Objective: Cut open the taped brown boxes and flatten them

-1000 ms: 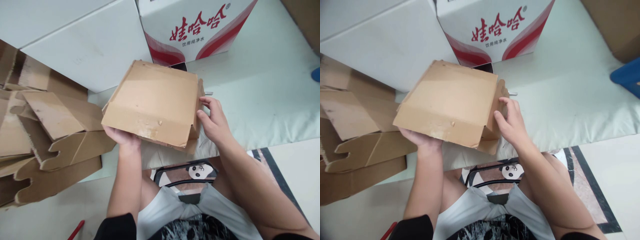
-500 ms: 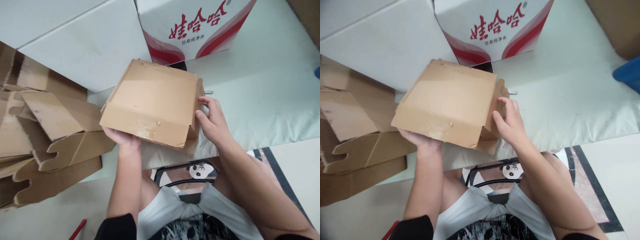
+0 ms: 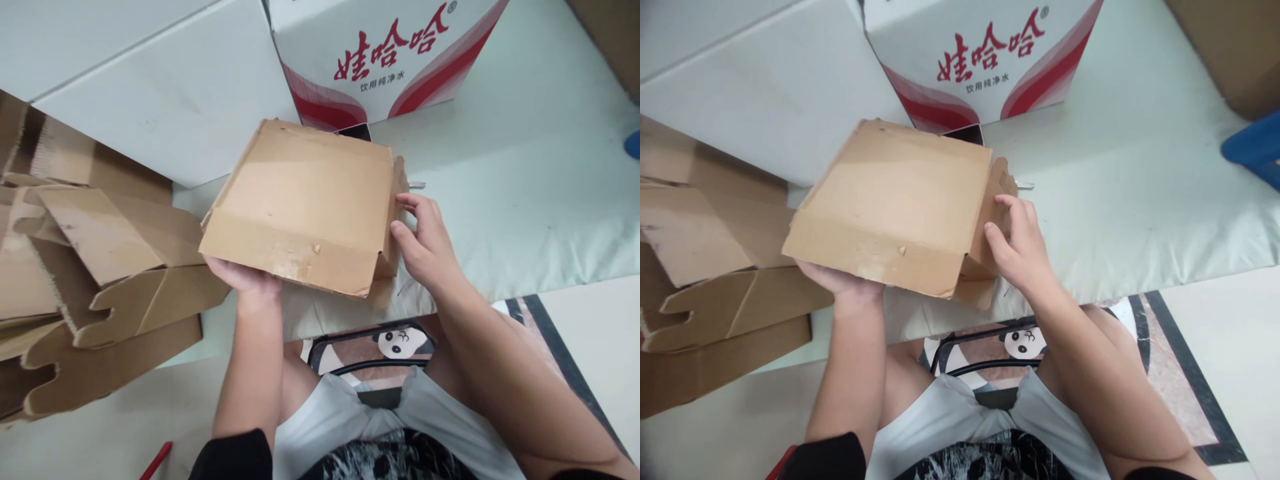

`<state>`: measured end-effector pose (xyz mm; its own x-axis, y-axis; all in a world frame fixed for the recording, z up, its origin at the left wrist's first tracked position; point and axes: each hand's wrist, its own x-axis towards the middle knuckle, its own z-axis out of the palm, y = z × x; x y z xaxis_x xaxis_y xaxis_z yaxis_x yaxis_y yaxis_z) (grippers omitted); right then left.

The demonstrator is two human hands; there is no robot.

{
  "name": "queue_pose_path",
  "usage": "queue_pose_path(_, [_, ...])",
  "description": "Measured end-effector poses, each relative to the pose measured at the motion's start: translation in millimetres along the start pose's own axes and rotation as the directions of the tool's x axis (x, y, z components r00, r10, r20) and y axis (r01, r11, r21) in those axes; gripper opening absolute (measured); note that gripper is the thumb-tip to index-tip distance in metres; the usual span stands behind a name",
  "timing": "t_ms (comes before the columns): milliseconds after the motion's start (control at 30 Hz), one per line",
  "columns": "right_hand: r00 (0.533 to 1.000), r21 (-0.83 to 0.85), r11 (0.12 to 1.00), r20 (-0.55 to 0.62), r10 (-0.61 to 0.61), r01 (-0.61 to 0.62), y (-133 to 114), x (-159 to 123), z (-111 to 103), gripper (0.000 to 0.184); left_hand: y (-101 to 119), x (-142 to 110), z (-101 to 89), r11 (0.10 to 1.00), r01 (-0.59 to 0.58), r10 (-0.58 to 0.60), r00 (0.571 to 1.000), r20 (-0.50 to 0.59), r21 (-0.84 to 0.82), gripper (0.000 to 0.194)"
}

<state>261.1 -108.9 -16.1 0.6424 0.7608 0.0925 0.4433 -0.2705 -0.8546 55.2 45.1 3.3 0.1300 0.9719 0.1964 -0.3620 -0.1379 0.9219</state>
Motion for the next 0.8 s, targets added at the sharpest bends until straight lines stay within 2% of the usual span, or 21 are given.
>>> queue_pose_path(133, [0.999,-0.003,0.999,-0.012,-0.033,0.033,1.2,-0.4,0.9,0.048,1.5,-0.9,3.1,0.999,0.008,-0.008,1.0,0.009,0.041,0.05])
queue_pose_path(333, [0.999,0.002,0.999,-0.016,-0.032,0.032,0.6,-0.4,1.3,0.045,3.1,-0.8,4.4,1.0,-0.012,0.011,1.0,0.013,0.028,0.053])
queue_pose_path(467, [1.0,0.011,1.0,-0.003,-0.015,0.015,-0.8,0.1,0.6,0.048,2.5,-0.4,3.2,1.0,0.004,-0.004,1.0,0.027,0.002,0.049])
queue_pose_path(567, [1.0,0.012,1.0,0.004,-0.01,0.01,-0.5,0.4,0.4,0.048,1.8,-0.2,2.4,0.999,0.013,-0.014,0.999,-0.032,-0.035,0.044])
queue_pose_path(667, [1.0,0.018,1.0,0.01,-0.01,0.01,0.5,0.3,0.6,0.051,1.6,-0.2,1.2,0.999,0.037,-0.036,0.997,-0.067,0.0,0.046])
queue_pose_path(800, [1.0,0.026,1.0,0.007,-0.004,0.004,1.4,-0.2,0.6,0.05,2.0,-0.4,-0.2,0.999,0.046,-0.045,0.999,-0.025,0.023,0.048])
